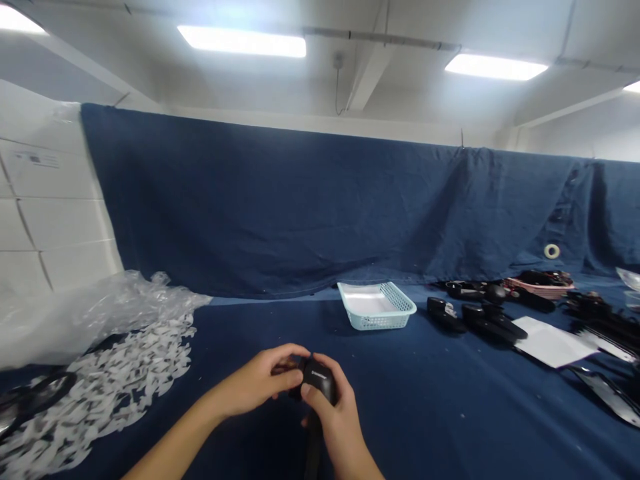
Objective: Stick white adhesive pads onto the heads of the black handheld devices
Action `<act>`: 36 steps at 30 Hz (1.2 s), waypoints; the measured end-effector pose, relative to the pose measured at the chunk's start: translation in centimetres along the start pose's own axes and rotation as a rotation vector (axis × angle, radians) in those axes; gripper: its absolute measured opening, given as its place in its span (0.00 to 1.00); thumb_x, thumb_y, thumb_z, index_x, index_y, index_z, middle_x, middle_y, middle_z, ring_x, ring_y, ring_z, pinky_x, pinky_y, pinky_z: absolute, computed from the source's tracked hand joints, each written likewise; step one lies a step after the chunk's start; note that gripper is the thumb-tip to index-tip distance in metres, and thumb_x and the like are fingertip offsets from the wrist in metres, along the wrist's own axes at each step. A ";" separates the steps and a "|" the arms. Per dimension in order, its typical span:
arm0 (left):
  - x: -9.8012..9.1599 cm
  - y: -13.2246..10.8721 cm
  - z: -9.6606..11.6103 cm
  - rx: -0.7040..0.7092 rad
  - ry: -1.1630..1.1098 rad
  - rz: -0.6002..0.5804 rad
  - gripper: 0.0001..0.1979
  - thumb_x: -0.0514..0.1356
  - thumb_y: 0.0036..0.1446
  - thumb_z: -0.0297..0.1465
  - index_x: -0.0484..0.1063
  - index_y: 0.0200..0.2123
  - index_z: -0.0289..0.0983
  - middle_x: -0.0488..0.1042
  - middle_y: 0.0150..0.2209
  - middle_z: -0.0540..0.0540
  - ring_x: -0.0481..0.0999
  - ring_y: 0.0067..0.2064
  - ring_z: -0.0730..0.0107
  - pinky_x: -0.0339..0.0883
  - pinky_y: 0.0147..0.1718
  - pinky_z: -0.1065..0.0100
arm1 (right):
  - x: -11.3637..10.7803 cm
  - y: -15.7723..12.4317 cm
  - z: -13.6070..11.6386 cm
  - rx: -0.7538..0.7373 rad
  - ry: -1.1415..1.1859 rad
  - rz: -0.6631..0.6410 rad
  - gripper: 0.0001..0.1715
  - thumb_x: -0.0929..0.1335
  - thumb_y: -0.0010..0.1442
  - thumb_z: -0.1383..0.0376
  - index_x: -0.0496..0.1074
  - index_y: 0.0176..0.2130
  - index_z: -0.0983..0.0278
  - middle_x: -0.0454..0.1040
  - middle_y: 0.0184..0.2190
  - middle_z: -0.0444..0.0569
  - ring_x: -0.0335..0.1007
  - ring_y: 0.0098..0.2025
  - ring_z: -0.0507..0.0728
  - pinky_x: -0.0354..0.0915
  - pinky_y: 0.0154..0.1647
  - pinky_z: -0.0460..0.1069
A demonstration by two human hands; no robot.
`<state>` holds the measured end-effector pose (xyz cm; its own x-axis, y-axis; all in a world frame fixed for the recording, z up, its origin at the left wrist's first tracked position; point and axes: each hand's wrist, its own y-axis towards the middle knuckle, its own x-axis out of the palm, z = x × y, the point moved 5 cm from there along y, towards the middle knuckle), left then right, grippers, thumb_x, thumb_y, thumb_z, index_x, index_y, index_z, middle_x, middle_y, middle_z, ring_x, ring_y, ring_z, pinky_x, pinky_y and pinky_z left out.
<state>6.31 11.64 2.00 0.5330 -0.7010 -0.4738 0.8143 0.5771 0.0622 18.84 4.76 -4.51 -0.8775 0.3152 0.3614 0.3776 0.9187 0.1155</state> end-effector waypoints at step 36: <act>0.3 0.5 -2.9 -0.070 -0.337 0.065 0.35 0.71 0.44 0.38 0.66 0.56 0.43 0.65 0.61 0.42 0.68 0.57 0.56 0.69 0.45 0.63 | -0.2 0.0 0.6 0.083 -0.024 0.055 0.45 0.76 0.47 0.51 0.59 0.59 0.56 0.70 0.44 0.50 0.73 0.36 0.59 0.69 0.24 0.49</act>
<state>6.22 12.91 -0.66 0.6386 -0.7541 -0.1531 0.7647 0.6442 0.0163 18.78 4.82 -5.13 -0.8633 0.3705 0.3426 0.4006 0.9161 0.0187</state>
